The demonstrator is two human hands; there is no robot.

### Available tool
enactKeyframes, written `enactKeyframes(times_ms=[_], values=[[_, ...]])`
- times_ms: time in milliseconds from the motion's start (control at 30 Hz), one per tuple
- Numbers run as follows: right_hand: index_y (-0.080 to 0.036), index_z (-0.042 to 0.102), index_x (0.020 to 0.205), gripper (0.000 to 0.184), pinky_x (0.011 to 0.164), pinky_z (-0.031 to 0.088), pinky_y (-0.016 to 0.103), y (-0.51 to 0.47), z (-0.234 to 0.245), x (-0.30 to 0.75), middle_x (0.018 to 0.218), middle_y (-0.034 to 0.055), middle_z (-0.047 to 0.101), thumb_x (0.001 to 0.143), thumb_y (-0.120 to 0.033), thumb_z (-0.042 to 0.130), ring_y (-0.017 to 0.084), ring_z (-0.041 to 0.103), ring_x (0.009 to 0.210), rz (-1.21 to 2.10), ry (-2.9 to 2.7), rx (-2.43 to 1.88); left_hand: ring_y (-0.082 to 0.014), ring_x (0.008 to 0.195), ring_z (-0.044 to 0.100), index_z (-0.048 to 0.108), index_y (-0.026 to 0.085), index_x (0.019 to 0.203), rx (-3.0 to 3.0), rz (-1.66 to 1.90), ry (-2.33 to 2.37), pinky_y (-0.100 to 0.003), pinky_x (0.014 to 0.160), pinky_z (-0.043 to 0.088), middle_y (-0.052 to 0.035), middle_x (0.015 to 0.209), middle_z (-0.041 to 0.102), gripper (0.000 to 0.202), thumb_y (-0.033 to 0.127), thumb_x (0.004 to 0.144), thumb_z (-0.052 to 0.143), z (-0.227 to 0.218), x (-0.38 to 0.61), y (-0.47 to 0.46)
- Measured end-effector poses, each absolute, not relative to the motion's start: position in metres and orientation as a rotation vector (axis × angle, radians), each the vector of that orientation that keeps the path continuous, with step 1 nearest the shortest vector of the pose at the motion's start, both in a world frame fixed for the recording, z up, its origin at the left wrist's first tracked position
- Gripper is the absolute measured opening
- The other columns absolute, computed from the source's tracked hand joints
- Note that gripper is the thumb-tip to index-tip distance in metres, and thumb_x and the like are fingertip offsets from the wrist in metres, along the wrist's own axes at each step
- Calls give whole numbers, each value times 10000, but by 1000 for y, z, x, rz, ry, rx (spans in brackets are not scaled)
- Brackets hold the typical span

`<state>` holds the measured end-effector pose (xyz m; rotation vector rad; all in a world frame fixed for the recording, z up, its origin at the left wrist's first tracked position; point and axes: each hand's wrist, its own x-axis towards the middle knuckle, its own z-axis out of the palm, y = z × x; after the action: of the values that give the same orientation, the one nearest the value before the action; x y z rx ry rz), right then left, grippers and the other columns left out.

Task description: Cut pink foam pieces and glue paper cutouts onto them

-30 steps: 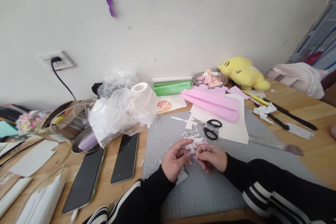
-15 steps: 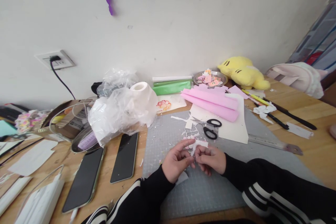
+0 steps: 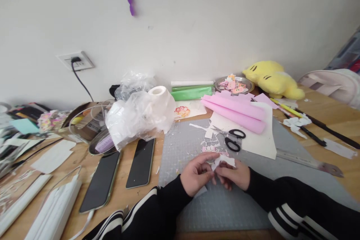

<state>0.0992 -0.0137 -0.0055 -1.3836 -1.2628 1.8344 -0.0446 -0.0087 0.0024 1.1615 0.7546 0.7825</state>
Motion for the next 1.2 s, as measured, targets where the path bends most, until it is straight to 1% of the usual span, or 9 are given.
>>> enactKeyframes(times_ms=[267,367,467,567,667,833,1000,1100,1200], values=[[-173,388,596,244,304,326,148,-11,-2,102,393,-82,448,574,-381,515,36,400,300,1914,-1315,-1303,-81,456,513,536,131,1040,1126,876,763,-205,480,359,30,542,499,448,223,614,642,-2,-47,-6],[-163,412,589,291,306,330,156,-11,-5,101,398,-80,438,564,-430,525,35,398,300,1892,-1317,-1322,-69,477,527,551,160,1032,1131,875,730,-208,491,374,-37,757,569,431,215,615,644,-2,-47,-7],[-144,437,523,301,306,328,161,-11,-7,100,392,-66,427,572,-432,510,37,405,305,1835,-1327,-1364,-59,509,543,574,198,1010,1150,841,689,-222,509,400,-105,1098,486,406,206,611,647,0,-47,-8],[-147,432,506,258,300,319,158,-12,-5,100,389,-63,433,587,-387,480,37,401,300,1824,-1308,-1361,-55,512,545,577,213,1011,1154,836,694,-221,513,402,-108,1167,451,402,196,615,644,1,-47,-8],[-164,414,553,164,296,314,153,-13,-2,101,377,-77,447,571,-320,461,38,391,285,1856,-1274,-1311,-58,513,543,558,204,1036,1122,874,735,-214,519,391,-98,1093,514,433,188,613,645,0,-47,-7],[-166,407,538,68,294,308,148,-13,2,102,365,-74,469,515,-229,414,44,399,286,1926,-1201,-1308,-92,511,530,438,137,1161,1087,954,807,-217,560,383,14,574,574,555,205,639,615,-4,-49,-3],[-163,367,444,110,284,283,156,-12,2,103,340,-64,428,519,-239,393,46,387,278,1918,-1194,-1269,-103,560,518,427,147,1166,1136,1289,1143,-244,652,393,35,523,540,470,223,709,506,-9,-62,13],[-167,357,442,203,284,263,156,-9,0,107,325,-80,362,567,-302,442,38,360,272,1829,-1194,-1240,-181,818,552,452,202,1140,1296,1286,1435,-335,748,401,-38,777,612,443,176,698,450,-11,-70,23],[-157,433,530,273,297,267,161,-5,-1,111,361,-83,376,600,-413,496,38,359,292,1726,-1202,-1271,-294,1183,282,562,255,981,1647,1088,1701,-490,917,232,-56,1257,418,392,109,629,472,-12,-70,22]])
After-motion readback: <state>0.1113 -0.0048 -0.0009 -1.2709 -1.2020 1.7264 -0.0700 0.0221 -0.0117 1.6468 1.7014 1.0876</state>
